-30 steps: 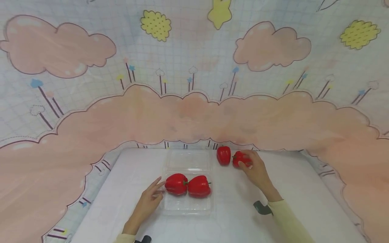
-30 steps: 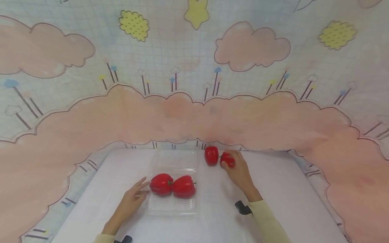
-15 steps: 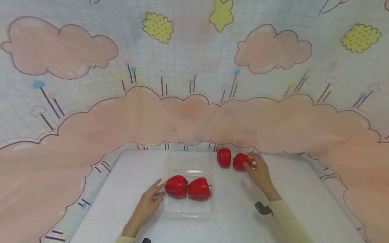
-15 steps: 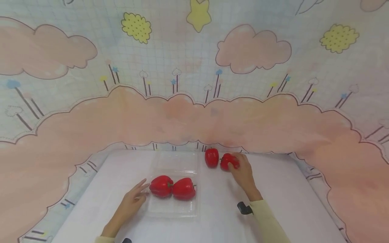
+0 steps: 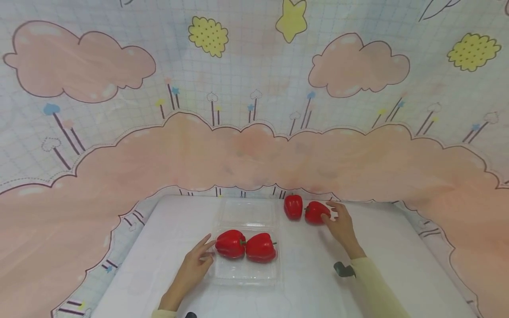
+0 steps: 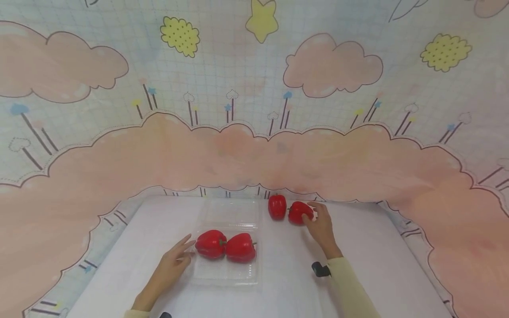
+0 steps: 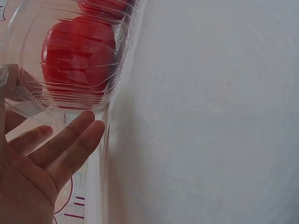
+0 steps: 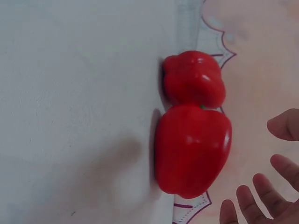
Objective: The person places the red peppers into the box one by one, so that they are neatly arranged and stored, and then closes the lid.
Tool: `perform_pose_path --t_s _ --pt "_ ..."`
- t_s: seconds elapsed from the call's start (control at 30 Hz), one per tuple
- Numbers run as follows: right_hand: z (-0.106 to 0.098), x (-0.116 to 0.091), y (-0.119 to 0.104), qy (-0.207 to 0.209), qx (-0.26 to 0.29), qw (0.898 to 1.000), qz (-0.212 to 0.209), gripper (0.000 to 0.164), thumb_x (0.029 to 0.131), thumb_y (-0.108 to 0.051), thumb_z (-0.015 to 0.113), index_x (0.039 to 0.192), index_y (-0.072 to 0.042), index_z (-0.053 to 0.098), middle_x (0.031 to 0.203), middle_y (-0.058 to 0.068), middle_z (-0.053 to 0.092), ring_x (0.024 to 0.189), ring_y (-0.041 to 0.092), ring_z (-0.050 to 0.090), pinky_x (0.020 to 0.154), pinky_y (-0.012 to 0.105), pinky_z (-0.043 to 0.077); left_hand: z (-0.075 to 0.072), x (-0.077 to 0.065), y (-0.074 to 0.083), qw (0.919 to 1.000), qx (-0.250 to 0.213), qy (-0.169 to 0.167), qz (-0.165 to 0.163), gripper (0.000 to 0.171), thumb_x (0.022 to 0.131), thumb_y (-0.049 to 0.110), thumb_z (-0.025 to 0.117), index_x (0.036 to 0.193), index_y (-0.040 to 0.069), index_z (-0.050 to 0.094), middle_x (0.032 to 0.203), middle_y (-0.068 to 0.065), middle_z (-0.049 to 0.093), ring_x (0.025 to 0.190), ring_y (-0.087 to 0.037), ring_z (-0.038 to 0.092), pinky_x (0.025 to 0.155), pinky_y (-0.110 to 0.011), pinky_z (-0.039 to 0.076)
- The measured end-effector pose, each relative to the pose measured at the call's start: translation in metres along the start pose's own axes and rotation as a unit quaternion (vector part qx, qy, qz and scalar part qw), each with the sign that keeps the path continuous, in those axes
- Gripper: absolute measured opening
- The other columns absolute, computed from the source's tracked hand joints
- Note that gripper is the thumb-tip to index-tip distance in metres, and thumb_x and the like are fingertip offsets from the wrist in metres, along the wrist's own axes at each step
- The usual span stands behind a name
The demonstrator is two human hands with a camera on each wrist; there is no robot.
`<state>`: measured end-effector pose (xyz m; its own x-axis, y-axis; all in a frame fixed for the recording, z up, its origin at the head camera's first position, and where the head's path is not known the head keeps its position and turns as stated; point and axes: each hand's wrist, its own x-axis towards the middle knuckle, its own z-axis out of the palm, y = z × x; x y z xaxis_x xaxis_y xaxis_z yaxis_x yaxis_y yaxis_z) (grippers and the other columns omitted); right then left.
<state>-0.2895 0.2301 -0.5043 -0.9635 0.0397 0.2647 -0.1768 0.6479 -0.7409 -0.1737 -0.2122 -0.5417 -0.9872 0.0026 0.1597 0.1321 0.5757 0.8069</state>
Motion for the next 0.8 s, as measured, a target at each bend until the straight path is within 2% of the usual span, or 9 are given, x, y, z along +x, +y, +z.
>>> perform_pose_path --t_s 0.17,0.3,0.47,0.6,0.8 --pt "0.004 0.005 0.005 -0.025 -0.020 0.999 0.016 0.054 0.092 -0.018 0.062 0.141 -0.003 0.043 0.144 0.025 0.041 0.130 0.045 0.042 0.102 0.062 0.046 -0.001 0.000 0.000 1.0000 0.004 -0.004 0.001 0.049 0.087 -0.002 0.060 0.134 0.011 0.060 0.155 -0.012 0.042 0.110 -0.030 0.068 0.085 -0.033 0.061" --pt "0.006 0.013 0.008 -0.044 -0.036 0.998 0.024 0.059 0.092 -0.021 0.062 0.144 -0.006 0.039 0.149 0.025 0.036 0.137 0.046 0.035 0.110 0.067 0.036 -0.001 -0.001 0.000 1.0000 0.009 -0.001 -0.001 0.049 0.087 -0.001 0.060 0.134 0.012 0.060 0.155 -0.010 0.042 0.110 -0.029 0.068 0.085 -0.033 0.061" --pt "0.003 0.016 0.018 -0.065 -0.048 0.996 0.033 0.064 0.092 -0.024 0.063 0.147 -0.007 0.036 0.153 0.026 0.032 0.141 0.046 0.029 0.113 0.069 0.030 0.004 -0.001 -0.001 1.0000 0.007 -0.002 0.004 0.049 0.087 0.000 0.060 0.134 0.013 0.061 0.155 -0.008 0.043 0.109 -0.026 0.069 0.086 -0.033 0.061" --pt "0.002 0.019 0.024 -0.077 -0.043 0.995 0.051 0.069 0.091 -0.027 0.066 0.149 -0.008 0.034 0.156 0.025 0.028 0.143 0.046 0.026 0.113 0.069 0.029 0.006 0.000 -0.002 0.9998 0.016 -0.003 0.015 0.049 0.087 0.000 0.060 0.134 0.012 0.060 0.154 -0.009 0.043 0.108 -0.025 0.069 0.087 -0.034 0.061" --pt "0.010 0.027 0.025 -0.104 -0.029 0.992 0.066 0.074 0.090 -0.030 0.067 0.151 -0.011 0.030 0.159 0.023 0.024 0.146 0.044 0.022 0.116 0.068 0.025 0.000 0.000 -0.003 0.9989 0.033 0.008 0.032 0.048 0.087 -0.001 0.061 0.134 0.010 0.061 0.153 -0.010 0.045 0.105 -0.025 0.070 0.086 -0.035 0.061"
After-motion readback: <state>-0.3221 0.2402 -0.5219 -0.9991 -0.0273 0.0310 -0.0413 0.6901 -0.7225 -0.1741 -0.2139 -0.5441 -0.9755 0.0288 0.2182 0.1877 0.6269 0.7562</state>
